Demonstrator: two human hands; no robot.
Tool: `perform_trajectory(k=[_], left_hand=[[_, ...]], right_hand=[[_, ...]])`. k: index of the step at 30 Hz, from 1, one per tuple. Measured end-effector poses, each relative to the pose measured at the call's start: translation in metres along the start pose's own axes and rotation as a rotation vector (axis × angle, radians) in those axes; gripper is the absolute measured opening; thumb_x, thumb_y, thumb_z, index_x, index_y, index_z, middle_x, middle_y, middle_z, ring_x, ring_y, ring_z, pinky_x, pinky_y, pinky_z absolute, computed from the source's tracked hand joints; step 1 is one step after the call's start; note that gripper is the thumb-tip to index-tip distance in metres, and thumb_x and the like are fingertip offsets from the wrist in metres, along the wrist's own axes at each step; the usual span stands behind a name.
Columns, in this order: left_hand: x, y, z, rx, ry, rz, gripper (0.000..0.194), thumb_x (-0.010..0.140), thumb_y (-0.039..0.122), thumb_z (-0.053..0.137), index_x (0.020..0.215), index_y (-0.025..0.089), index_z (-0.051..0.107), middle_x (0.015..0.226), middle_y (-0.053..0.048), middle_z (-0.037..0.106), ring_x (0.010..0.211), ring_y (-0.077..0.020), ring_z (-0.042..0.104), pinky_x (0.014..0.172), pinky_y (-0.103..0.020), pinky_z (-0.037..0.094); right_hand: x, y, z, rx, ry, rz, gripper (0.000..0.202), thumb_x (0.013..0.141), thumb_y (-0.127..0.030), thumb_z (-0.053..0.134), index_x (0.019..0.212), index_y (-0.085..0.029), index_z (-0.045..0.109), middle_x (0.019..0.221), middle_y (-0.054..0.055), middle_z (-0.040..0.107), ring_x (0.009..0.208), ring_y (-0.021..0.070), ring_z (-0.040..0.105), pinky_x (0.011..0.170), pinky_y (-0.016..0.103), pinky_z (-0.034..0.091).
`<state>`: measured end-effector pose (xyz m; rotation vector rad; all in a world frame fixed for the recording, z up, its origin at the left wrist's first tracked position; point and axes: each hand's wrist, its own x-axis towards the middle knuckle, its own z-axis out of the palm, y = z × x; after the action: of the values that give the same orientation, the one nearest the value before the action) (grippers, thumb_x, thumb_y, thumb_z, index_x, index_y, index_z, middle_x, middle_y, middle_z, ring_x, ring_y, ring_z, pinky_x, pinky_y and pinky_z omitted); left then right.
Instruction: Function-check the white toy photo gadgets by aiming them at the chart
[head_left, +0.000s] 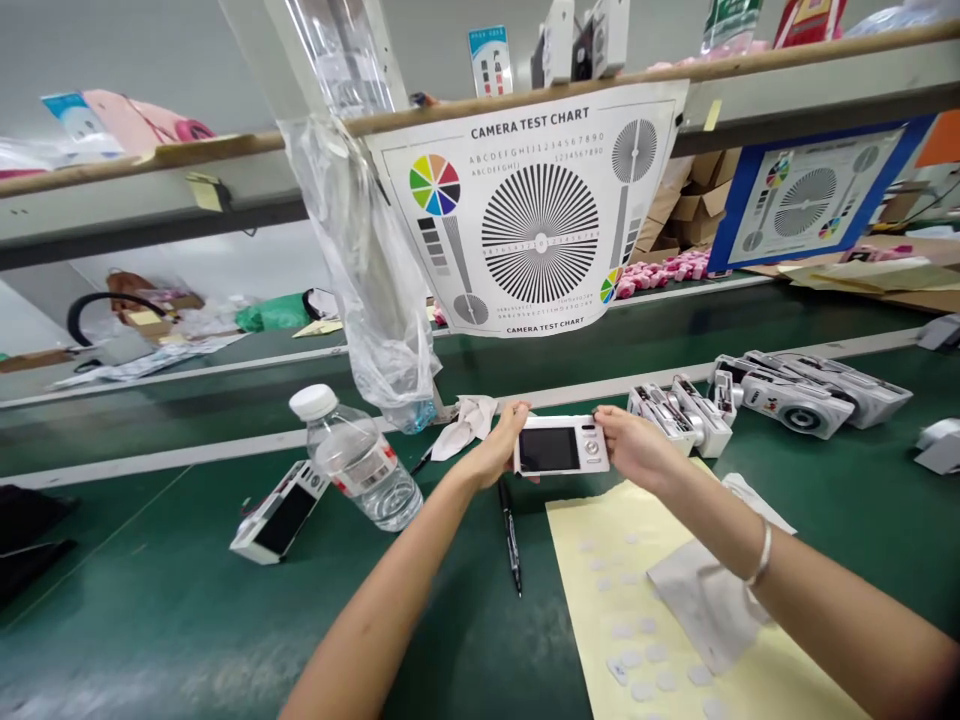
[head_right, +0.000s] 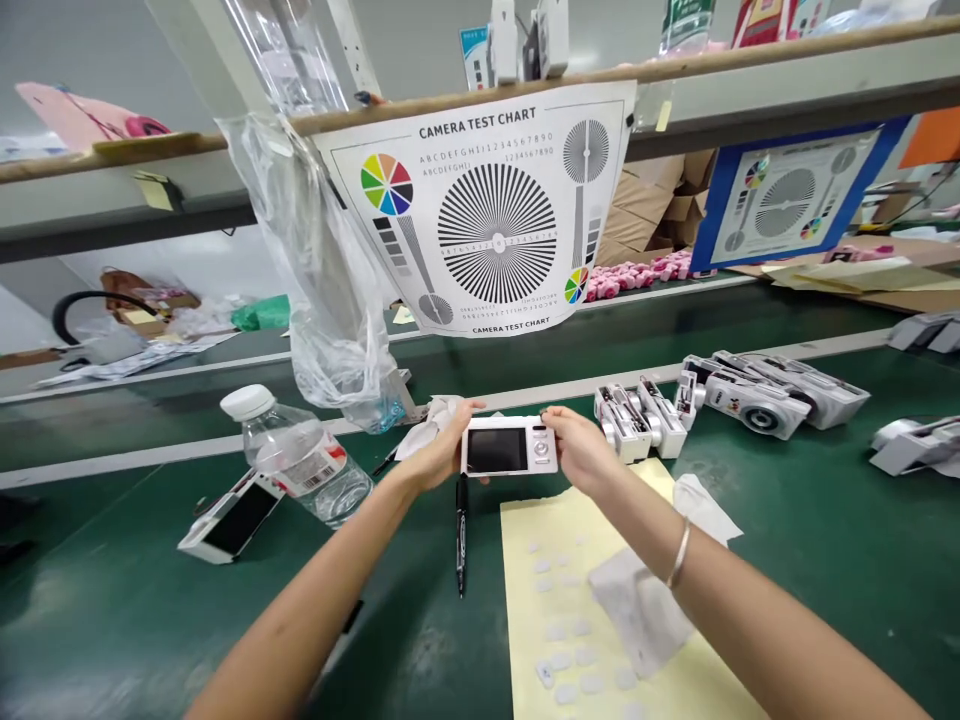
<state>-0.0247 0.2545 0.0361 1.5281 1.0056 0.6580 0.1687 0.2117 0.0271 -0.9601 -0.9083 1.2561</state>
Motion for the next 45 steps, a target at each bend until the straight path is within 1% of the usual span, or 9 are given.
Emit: perform_trajectory(k=[4, 11, 15, 18, 21, 25, 32, 38, 45], left_hand=[[-0.056, 0.014, 0.005, -0.145, -0.163, -0.039, 0.103, 0.041, 0.054, 0.09, 0.117, 0.031, 0.023, 0.113, -0.005, 0.055, 0.071, -0.0174, 0.064, 0.06, -0.034, 0.056], [-0.146, -0.006, 0.05, -0.393, -0.134, 0.054, 0.08, 0.059, 0.027, 0.088, 0.112, 0.033, 0.027, 0.112, -0.003, 0.052, 0.06, -0.0083, 0.061, 0.049, -0.018, 0.048], [-0.174, -0.035, 0.081, -0.638, -0.12, 0.082, 0.072, 0.066, 0.039, 0.082, 0.119, 0.034, 0.034, 0.11, -0.004, 0.055, 0.057, -0.008, 0.06, 0.044, -0.018, 0.051], [-0.18, -0.055, 0.101, -0.832, -0.024, 0.132, 0.067, 0.065, 0.042, 0.08, 0.119, 0.031, 0.041, 0.105, -0.005, 0.059, 0.06, -0.0093, 0.059, 0.042, -0.015, 0.05], [-0.177, -0.068, 0.113, -0.91, 0.106, 0.134, 0.063, 0.063, 0.042, 0.081, 0.115, 0.03, 0.046, 0.09, -0.001, 0.062, 0.057, -0.0087, 0.057, 0.041, -0.013, 0.047], [-0.175, -0.084, 0.12, -0.896, 0.262, 0.108, 0.066, 0.059, 0.043, 0.083, 0.114, 0.032, 0.048, 0.087, -0.001, 0.062, 0.054, -0.0109, 0.057, 0.039, -0.017, 0.044], [-0.189, -0.099, 0.123, -0.83, 0.434, 0.031, 0.081, 0.053, 0.048, 0.085, 0.122, 0.037, 0.042, 0.097, -0.002, 0.061, 0.058, -0.0141, 0.057, 0.037, -0.02, 0.042], [-0.19, -0.071, 0.125, -0.786, 0.409, -0.077, 0.084, 0.052, 0.053, 0.085, 0.119, 0.033, 0.039, 0.112, -0.006, 0.057, 0.063, -0.0184, 0.063, 0.044, -0.027, 0.05], [-0.185, -0.059, 0.141, -0.458, 0.737, 0.166, 0.071, 0.063, 0.052, 0.078, 0.119, 0.027, 0.042, 0.13, -0.011, 0.049, 0.11, -0.0337, 0.059, 0.085, -0.043, 0.055]], right_hand=[[-0.029, -0.027, -0.006, 0.094, -0.078, 0.211, 0.013, 0.093, -0.027, 0.06, 0.092, -0.015, 0.064, 0.089, 0.004, 0.068, 0.072, 0.015, 0.066, 0.065, 0.03, 0.056], [-0.105, -0.051, -0.002, 0.278, -0.118, 0.395, 0.013, 0.071, -0.026, 0.075, 0.072, -0.022, 0.062, 0.081, 0.005, 0.068, 0.075, 0.02, 0.067, 0.062, 0.029, 0.057], [-0.141, -0.031, -0.018, 0.214, 0.002, 0.112, 0.017, 0.074, -0.039, 0.078, 0.075, -0.028, 0.064, 0.111, 0.004, 0.067, 0.111, 0.027, 0.061, 0.087, 0.036, 0.055], [-0.17, 0.0, -0.037, -0.014, 0.161, -0.275, 0.007, 0.083, -0.032, 0.073, 0.084, -0.035, 0.066, 0.101, 0.0, 0.065, 0.105, 0.0227, 0.06, 0.092, 0.033, 0.05], [-0.192, 0.028, -0.043, -0.097, 0.212, -0.395, 0.011, 0.086, -0.024, 0.069, 0.09, -0.034, 0.069, 0.082, 0.002, 0.063, 0.085, 0.0234, 0.062, 0.076, 0.034, 0.054], [-0.199, 0.038, -0.026, -0.157, 0.07, -0.221, 0.006, 0.086, -0.026, 0.07, 0.087, -0.033, 0.069, 0.076, 0.002, 0.064, 0.074, 0.0191, 0.061, 0.065, 0.027, 0.053], [-0.192, 0.024, 0.01, 0.025, 0.219, 0.121, 0.032, 0.072, -0.044, 0.082, 0.072, -0.027, 0.054, 0.063, -0.005, 0.052, 0.064, 0.0119, 0.047, 0.06, 0.016, 0.041], [-0.19, 0.037, -0.005, 0.095, 0.05, 0.186, 0.025, 0.08, -0.036, 0.077, 0.076, -0.026, 0.054, 0.07, -0.005, 0.054, 0.064, 0.0095, 0.05, 0.059, 0.015, 0.042], [-0.189, 0.039, -0.017, 0.099, 0.052, 0.239, 0.026, 0.082, -0.034, 0.075, 0.078, -0.026, 0.05, 0.07, -0.006, 0.055, 0.064, 0.009, 0.048, 0.059, 0.013, 0.042]])
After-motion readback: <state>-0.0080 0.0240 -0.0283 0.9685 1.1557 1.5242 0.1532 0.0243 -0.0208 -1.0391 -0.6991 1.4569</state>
